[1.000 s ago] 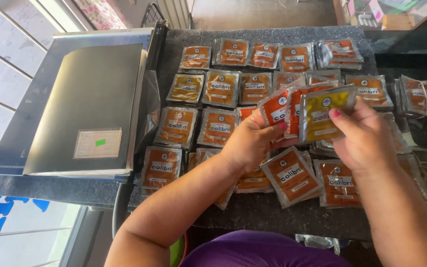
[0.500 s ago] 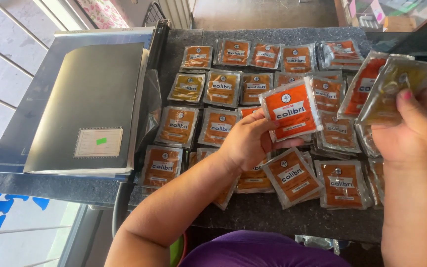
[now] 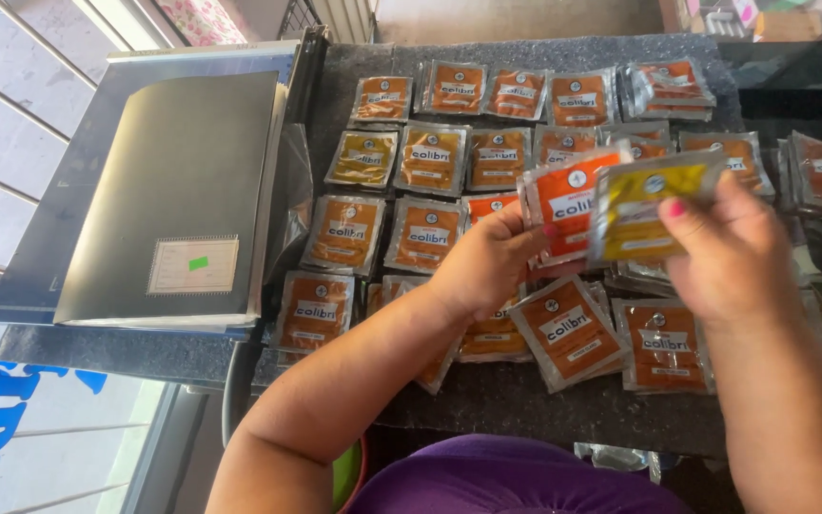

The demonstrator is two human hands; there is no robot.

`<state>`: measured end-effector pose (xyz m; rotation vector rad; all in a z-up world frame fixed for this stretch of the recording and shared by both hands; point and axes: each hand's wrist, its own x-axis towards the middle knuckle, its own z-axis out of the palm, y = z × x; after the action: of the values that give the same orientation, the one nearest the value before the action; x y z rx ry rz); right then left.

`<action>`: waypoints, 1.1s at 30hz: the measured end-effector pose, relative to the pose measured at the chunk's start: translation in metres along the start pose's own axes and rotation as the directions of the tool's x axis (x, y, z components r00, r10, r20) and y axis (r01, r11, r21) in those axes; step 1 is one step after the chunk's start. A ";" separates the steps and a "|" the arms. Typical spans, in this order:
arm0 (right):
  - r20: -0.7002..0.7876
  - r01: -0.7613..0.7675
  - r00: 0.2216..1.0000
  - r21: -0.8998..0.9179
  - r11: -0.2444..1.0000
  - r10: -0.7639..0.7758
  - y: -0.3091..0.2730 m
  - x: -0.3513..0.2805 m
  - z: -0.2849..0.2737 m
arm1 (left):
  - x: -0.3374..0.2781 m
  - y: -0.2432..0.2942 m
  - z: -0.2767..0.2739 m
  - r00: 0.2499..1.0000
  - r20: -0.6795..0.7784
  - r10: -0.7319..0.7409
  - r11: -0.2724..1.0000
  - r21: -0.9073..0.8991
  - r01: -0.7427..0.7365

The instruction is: The person is organizing and stacking small product packets on a counter.

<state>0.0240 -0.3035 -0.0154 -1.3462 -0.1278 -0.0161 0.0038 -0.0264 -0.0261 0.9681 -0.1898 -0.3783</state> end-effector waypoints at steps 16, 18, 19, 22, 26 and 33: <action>-0.220 0.104 0.971 0.029 0.994 -0.095 -0.002 0.022 -0.023 | -0.006 0.029 -0.005 0.998 -0.060 0.015 1.000 -0.017 -0.016; -0.299 0.102 0.952 0.081 0.991 -0.073 -0.001 0.024 -0.024 | -0.007 0.035 -0.001 0.992 -0.123 -0.015 0.996 -0.091 0.003; -0.301 0.104 0.951 0.081 0.991 -0.075 -0.002 0.023 -0.024 | -0.007 0.038 0.001 0.993 -0.120 -0.015 0.996 -0.089 0.005; -0.260 0.109 0.959 -0.012 0.994 -0.108 -0.004 0.020 -0.024 | -0.007 0.041 0.003 0.983 -0.178 -0.047 0.977 -0.213 0.008; -0.275 0.179 0.924 -0.301 0.937 -0.265 0.005 0.024 -0.028 | -0.001 0.032 -0.004 0.977 -0.201 -0.069 0.959 -0.284 0.009; -0.327 0.322 0.889 -0.051 0.945 -0.321 -0.026 0.018 -0.028 | -0.010 0.036 0.002 0.990 -0.101 -0.095 0.985 -0.155 0.078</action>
<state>0.0423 -0.3352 0.0053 -1.2865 -0.0646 -0.5222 0.0020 -0.0057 0.0055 0.8465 -0.0198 -0.4127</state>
